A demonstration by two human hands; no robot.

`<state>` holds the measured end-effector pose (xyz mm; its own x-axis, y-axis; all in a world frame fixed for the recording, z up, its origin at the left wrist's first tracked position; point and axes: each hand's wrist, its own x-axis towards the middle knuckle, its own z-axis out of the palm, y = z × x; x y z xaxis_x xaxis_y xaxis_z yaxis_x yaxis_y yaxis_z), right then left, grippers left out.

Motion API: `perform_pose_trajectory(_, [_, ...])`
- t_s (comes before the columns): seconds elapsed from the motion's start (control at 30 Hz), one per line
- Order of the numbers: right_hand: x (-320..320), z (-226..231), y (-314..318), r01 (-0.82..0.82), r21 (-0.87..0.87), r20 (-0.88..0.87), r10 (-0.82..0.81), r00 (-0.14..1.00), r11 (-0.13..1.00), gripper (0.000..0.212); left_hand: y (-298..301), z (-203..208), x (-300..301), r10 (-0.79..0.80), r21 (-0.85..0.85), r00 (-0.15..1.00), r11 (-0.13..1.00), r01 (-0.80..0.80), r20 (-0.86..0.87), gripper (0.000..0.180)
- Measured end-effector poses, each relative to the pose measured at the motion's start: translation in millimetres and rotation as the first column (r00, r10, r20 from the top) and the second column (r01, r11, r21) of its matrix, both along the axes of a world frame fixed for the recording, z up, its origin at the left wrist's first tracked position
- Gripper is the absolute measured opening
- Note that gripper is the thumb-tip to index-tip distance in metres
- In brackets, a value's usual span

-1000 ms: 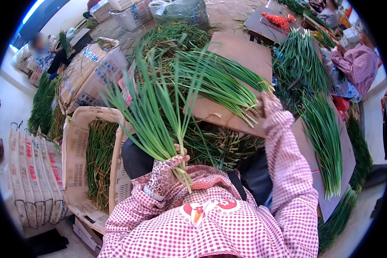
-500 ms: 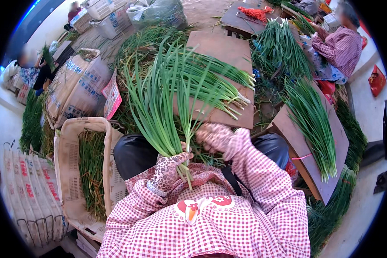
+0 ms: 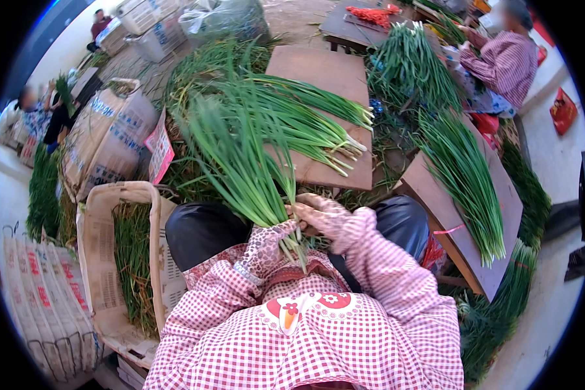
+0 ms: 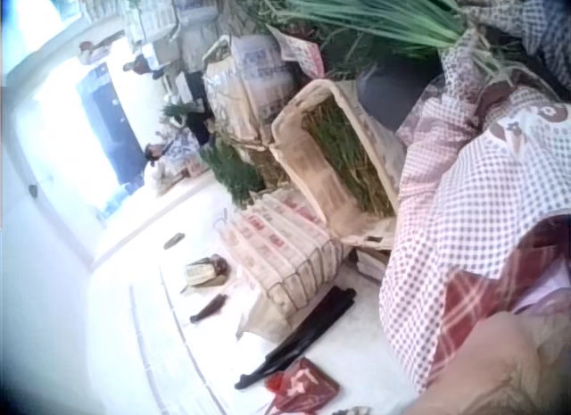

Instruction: The person sorts green onions by hand, removes damaged outer layers, assembles them into bundles, and ties each bundle with a red string.

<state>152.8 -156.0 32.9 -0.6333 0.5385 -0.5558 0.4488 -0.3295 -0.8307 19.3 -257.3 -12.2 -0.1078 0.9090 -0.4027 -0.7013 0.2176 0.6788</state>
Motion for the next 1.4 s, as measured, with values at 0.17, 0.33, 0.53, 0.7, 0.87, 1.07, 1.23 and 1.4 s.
perform_pose_trajectory(0.17, [1.3, -57.1, 0.9, 0.388, 0.057, -0.034, -0.387, 0.922, 0.920, 0.033, -5.3, -23.9, -0.1, -0.053, -0.152, 0.995, 0.986, 0.067, 0.090, 0.032])
perform_pose_trajectory(0.33, [20.1, -21.4, -30.7, -0.056, 0.090, 0.073, 0.049, 0.996, 0.994, 0.036, -16.4, -20.5, -3.0, -0.103, -0.125, 0.995, 0.987, 0.103, 0.004, 0.032])
perform_pose_trajectory(0.53, [15.8, -69.9, -68.8, -0.235, 0.571, 0.201, 0.144, 0.969, 0.786, 0.036, -21.9, -35.4, 2.7, -0.114, -0.030, 0.956, 0.992, 0.126, 0.270, 0.049])
perform_pose_trajectory(0.7, [19.5, -75.8, -52.1, -0.245, 0.390, -0.025, 0.276, 0.961, 0.887, 0.035, -6.1, -8.7, -5.2, -0.137, -0.035, 0.950, 0.988, 0.152, 0.280, 0.040])
perform_pose_trajectory(0.87, [38.1, -54.1, -28.4, 0.655, 0.181, -0.516, -0.496, 0.698, 0.733, 0.036, 47.9, 32.3, -17.6, 0.175, 0.102, 0.917, 0.969, -0.224, 0.358, 0.025])
perform_pose_trajectory(1.07, [4.2, -44.6, -9.3, 0.816, -0.012, -0.857, -0.426, 0.289, 0.578, 0.048, 65.7, 52.6, 6.4, 0.196, 0.059, 0.938, 0.973, -0.222, 0.285, 0.026])
perform_pose_trajectory(1.23, [-27.8, -40.5, -0.5, 0.557, -0.210, -0.851, -0.431, 0.301, 0.804, 0.050, 66.1, 24.5, 35.6, 0.124, 0.073, 0.934, 0.985, -0.157, 0.336, 0.027])
perform_pose_trajectory(1.4, [14.3, -24.4, 19.9, 0.486, -0.032, -0.570, -0.416, 0.709, 0.873, 0.043, 64.3, -9.0, 31.5, 0.066, 0.137, 0.980, 0.986, -0.093, 0.187, 0.026])
